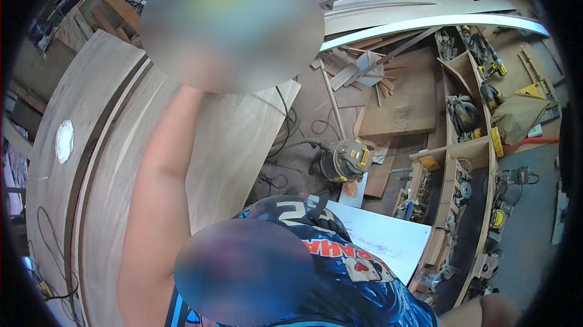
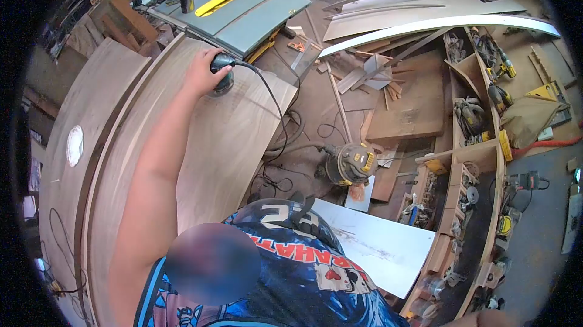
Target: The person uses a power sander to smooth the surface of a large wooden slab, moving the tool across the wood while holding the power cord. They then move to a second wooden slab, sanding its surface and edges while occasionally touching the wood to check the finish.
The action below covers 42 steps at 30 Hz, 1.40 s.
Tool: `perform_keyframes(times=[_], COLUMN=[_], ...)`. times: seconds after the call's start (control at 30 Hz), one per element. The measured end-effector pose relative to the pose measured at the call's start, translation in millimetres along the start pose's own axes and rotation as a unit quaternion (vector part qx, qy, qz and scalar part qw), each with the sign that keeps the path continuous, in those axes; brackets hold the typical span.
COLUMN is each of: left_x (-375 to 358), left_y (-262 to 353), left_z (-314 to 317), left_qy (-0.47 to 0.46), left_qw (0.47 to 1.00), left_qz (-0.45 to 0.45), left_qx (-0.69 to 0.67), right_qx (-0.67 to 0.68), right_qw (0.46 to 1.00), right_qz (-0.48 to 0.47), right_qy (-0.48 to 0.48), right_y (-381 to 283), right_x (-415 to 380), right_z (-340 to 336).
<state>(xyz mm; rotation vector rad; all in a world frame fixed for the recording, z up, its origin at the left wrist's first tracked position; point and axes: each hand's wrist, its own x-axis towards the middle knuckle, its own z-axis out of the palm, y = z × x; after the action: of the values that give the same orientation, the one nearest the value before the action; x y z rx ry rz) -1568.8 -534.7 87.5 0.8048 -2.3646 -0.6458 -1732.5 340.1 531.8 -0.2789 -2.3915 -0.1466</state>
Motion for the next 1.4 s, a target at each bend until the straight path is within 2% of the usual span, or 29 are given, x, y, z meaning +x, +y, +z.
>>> perform_keyframes(times=[0.13, 0.4, 0.5, 0.6, 0.7, 0.77, 0.83, 0.87, 0.9, 0.93, 0.97, 1.0, 1.03, 1.07, 1.1, 1.13, 1.23, 1.3, 1.4], left_x=[-5.9, -9.2, -6.4, 4.1, -16.4, -8.9, -6.9, -3.8, -1.4, 2.1, 6.9, 11.0, 16.7, 20.9, 24.9, 31.8, 44.2, 51.1, 60.1], left_y=[3.3, 7.0, 11.0, 6.5, 0.2, 1.6, -2.1, 0.1, 0.6, 0.5, 6.5, 10.1, 11.3, 9.5, 7.2, 7.3, 5.4, 7.1, 7.4], left_z=[-2.2, 0.9, -14.2, -3.1, -6.4, -8.1, -4.0, -3.0, -4.1, -7.5, -12.3, -15.1, -17.3, -17.2, -15.0, -13.3, -6.5, -5.3, -1.4], left_qy=[0.016, 0.004, -0.024, -0.035, -0.025, -0.014, -0.004, -0.011, -0.02, -0.026, -0.055, -0.07, -0.084, -0.098, -0.117, -0.134, -0.157, -0.17, -0.18], left_qw=[1.0, 1.0, 1.0, 0.999, 0.999, 0.999, 0.999, 0.999, 0.998, 0.998, 0.994, 0.993, 0.992, 0.991, 0.988, 0.984, 0.976, 0.972, 0.97], left_qz=[0.004, -0.012, -0.016, 0.001, -0.028, -0.018, -0.025, -0.032, -0.041, -0.053, -0.089, -0.089, -0.09, -0.087, -0.097, -0.104, -0.109, -0.113, -0.118], left_qx=[-0.018, -0.011, -0.004, -0.002, -0.003, -0.022, -0.042, -0.039, -0.035, -0.03, -0.029, -0.016, -0.001, 0.015, 0.038, 0.059, 0.107, 0.116, 0.113], right_qx=[-0.019, 0.01, 0.0, -0.051, -0.095, -0.092, -0.018, 0.043, 0.16, 0.112, 0.112, 0.151, 0.204, 0.122, 0.108, 0.116, 0.144, 0.123, 0.088], right_qw=[0.996, 0.975, 0.978, 0.99, 0.991, 0.988, 0.975, 0.956, 0.917, 0.899, 0.857, 0.844, 0.822, 0.797, 0.764, 0.74, 0.699, 0.685, 0.684], right_qz=[-0.005, -0.106, -0.117, -0.097, -0.095, -0.122, -0.206, -0.25, -0.288, -0.253, -0.294, -0.26, -0.279, -0.246, -0.294, -0.302, -0.209, -0.182, -0.232], right_qy=[-0.082, -0.193, -0.172, -0.091, -0.015, -0.004, -0.084, -0.149, -0.224, -0.34, -0.408, -0.444, -0.453, -0.538, -0.564, -0.589, -0.668, -0.695, -0.686], right_y=[-5.3, -86.8, -97.0, -96.6, -114.6, -136.8, -168.8, -189.6, -209.3, -250.9, -250.6, -241.0, -218.2, -208.4, -184.5, -160.0, -74.8, -30.3, 31.9], right_x=[-5.2, -91.4, -68.2, 16.3, 82.5, 84.5, 31.7, -19.6, -88.2, -152.8, -190.0, -236.3, -285.2, -328.6, -373.2, -421.4, -546.6, -587.2, -606.7], right_z=[47.0, 133.5, 124.7, 72.9, 24.2, 12.6, 38.9, 58.2, 89.6, 81.3, 125.1, 176.3, 239.3, 276.2, 320.3, 350.5, 417.7, 442.9, 511.0])
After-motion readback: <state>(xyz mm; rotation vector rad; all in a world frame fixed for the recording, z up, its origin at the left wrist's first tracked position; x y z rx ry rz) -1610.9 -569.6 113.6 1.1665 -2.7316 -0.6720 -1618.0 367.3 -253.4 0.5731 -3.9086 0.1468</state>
